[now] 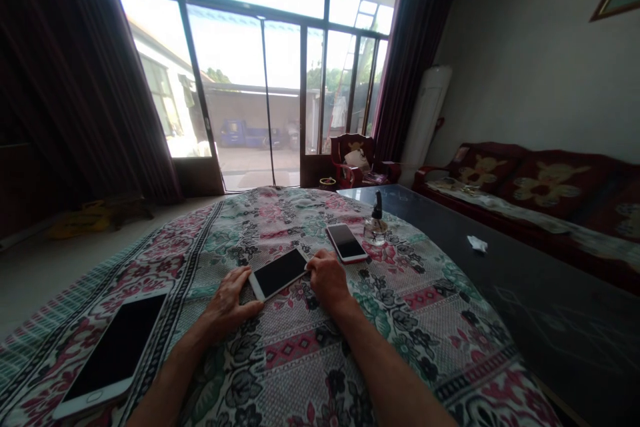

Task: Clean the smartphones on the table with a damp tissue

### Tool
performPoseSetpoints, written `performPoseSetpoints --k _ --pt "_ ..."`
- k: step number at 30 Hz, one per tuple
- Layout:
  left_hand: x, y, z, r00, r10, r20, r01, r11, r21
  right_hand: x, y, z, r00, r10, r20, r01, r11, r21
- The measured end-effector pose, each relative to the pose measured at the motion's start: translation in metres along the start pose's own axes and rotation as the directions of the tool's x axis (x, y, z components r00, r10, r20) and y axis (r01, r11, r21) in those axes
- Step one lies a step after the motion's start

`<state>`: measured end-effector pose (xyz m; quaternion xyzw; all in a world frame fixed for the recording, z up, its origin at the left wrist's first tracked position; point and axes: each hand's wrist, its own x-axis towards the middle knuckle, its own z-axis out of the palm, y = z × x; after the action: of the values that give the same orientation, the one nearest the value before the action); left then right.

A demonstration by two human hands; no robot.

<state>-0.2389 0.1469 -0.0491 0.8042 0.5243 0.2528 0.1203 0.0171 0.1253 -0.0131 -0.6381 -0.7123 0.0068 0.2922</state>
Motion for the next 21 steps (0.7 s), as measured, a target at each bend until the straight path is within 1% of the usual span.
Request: performPoseSetpoints --k 2,4,6,8,10,13,21 --pt "0.0 0.001 0.0 1.0 -0.008 0.011 0.008 1.0 0.002 0.001 0.005 -0.001 0.999 0.035 -0.026 -0.035 0.999 -0.013" --pt "0.0 0.003 -0.001 1.0 -0.016 0.017 0.016 1.0 0.001 0.002 0.006 -0.002 0.997 0.043 -0.066 -0.044 0.999 -0.011" --pt "-0.001 0.004 -0.002 1.0 -0.024 0.021 0.024 1.0 -0.002 0.003 0.004 -0.001 0.993 0.025 -0.12 -0.024 1.0 0.005" --pt "-0.001 0.006 -0.003 0.999 -0.032 0.02 0.033 0.999 -0.007 0.005 0.0 0.0 0.991 -0.01 -0.134 0.012 1.0 0.014" --pt "-0.001 0.007 -0.003 0.999 -0.043 0.02 0.043 0.999 -0.012 0.009 -0.002 0.003 0.997 -0.028 -0.076 0.028 1.0 -0.008" --pt "-0.001 0.009 -0.002 0.998 -0.055 0.017 0.055 0.998 -0.018 0.016 -0.004 0.007 0.999 -0.024 0.022 0.026 0.998 -0.062" --pt "-0.002 0.013 0.0 0.996 -0.092 0.022 0.092 0.995 -0.023 0.047 -0.006 0.013 0.993 -0.065 0.098 0.079 0.985 -0.15"
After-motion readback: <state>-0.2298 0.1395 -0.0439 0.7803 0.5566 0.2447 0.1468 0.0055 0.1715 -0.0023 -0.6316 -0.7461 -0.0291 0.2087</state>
